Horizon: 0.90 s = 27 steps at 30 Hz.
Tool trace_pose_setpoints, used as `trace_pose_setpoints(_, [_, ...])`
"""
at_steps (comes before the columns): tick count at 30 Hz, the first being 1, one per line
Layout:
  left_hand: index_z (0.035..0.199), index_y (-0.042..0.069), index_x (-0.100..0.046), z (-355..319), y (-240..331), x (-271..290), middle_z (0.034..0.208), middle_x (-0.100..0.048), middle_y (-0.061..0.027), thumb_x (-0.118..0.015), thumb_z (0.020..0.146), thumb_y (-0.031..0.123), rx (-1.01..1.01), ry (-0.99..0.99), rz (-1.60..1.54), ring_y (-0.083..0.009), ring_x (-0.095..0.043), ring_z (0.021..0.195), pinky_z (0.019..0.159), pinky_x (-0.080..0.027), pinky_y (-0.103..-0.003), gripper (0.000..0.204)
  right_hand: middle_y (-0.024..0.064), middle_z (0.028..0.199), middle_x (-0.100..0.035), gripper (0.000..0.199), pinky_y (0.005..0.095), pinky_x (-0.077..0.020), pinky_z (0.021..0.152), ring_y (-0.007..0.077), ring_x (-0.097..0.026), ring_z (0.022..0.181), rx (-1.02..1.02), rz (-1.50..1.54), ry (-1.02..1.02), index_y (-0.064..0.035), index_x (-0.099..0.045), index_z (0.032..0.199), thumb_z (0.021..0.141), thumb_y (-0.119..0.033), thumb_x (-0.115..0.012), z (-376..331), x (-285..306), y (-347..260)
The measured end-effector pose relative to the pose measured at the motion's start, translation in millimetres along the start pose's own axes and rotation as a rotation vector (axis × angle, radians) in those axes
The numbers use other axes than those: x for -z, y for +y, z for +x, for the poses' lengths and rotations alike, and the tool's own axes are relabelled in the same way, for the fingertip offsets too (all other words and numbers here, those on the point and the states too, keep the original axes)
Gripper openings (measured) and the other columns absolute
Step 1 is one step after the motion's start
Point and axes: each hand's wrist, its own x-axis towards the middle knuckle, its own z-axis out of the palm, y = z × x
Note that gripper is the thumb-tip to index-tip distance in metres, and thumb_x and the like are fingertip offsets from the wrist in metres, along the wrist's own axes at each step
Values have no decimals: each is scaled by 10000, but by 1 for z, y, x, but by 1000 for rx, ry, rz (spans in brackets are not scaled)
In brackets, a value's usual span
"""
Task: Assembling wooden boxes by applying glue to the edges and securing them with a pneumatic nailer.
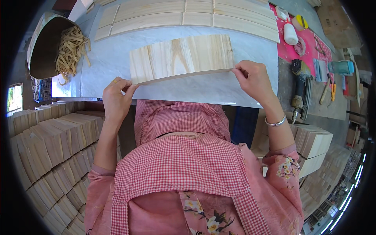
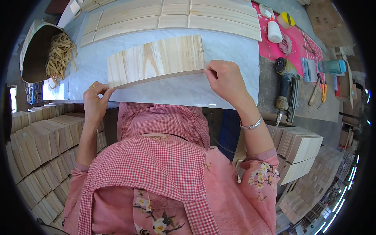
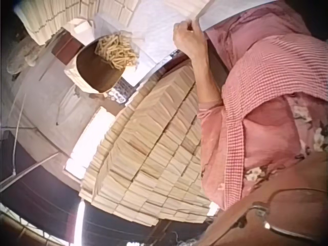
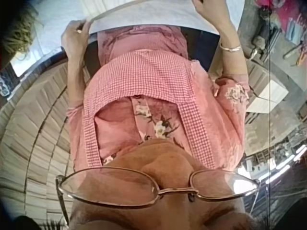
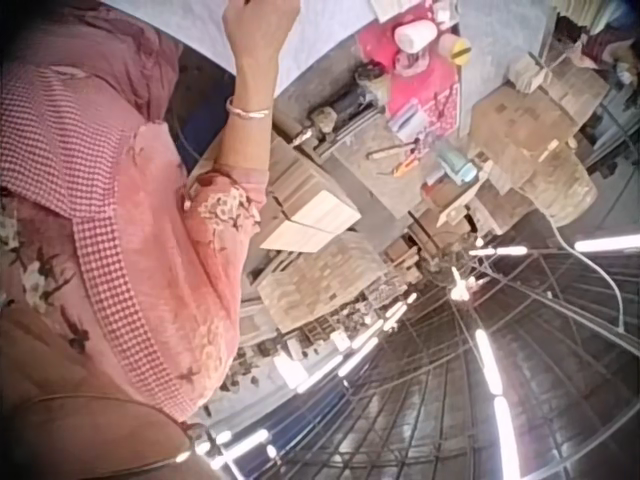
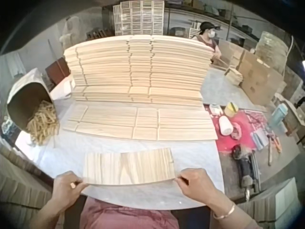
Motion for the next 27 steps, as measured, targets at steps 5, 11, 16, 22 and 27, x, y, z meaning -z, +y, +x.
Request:
trace_pose_setpoints(5, [982,-39,-709,13,37,28,757,-634,-82,-797,809,210,3,-253,532,-221,-567,604,584,-464,-326,315,67,723,-645,61,294,-413,544,161,-484,557,17,19,32,21,-682,871,830,-17,-709,-4,-3,9])
trace_pose_setpoints(11, [845,91,-576,45,92,1,1298,-628,-85,-831,753,406,-458,-49,282,-254,-578,1168,1056,-359,-430,416,168,1081,-630,440,384,-515,788,309,-610,866,-364,-420,435,-49,-629,1263,873,-223,-736,-64,54,80])
trace_pose_setpoints(16, [1012,66,-651,86,128,-83,1397,-557,-167,-838,705,473,-666,-57,128,-319,-495,1286,1089,-333,-481,543,243,1199,-547,635,481,-516,889,434,-598,1014,-762,-715,359,-16,-516,1380,870,-323,-736,-107,79,148])
trace_pose_setpoints(22, [1065,58,-667,97,132,-122,1347,-574,-169,-838,675,432,-643,-167,157,-318,-498,1245,1071,-341,-467,567,266,1166,-610,664,489,-525,889,436,-632,1015,-796,-693,308,29,-511,1336,834,-332,-753,-104,91,178])
trace_pose_setpoints(27, [1074,55,-681,97,125,-132,1303,-590,-164,-820,652,392,-641,-110,58,-315,-513,1192,1056,-348,-450,557,279,1095,-657,596,482,-532,866,413,-661,970,-921,-559,200,50,-548,1246,817,-312,-750,-91,106,207])
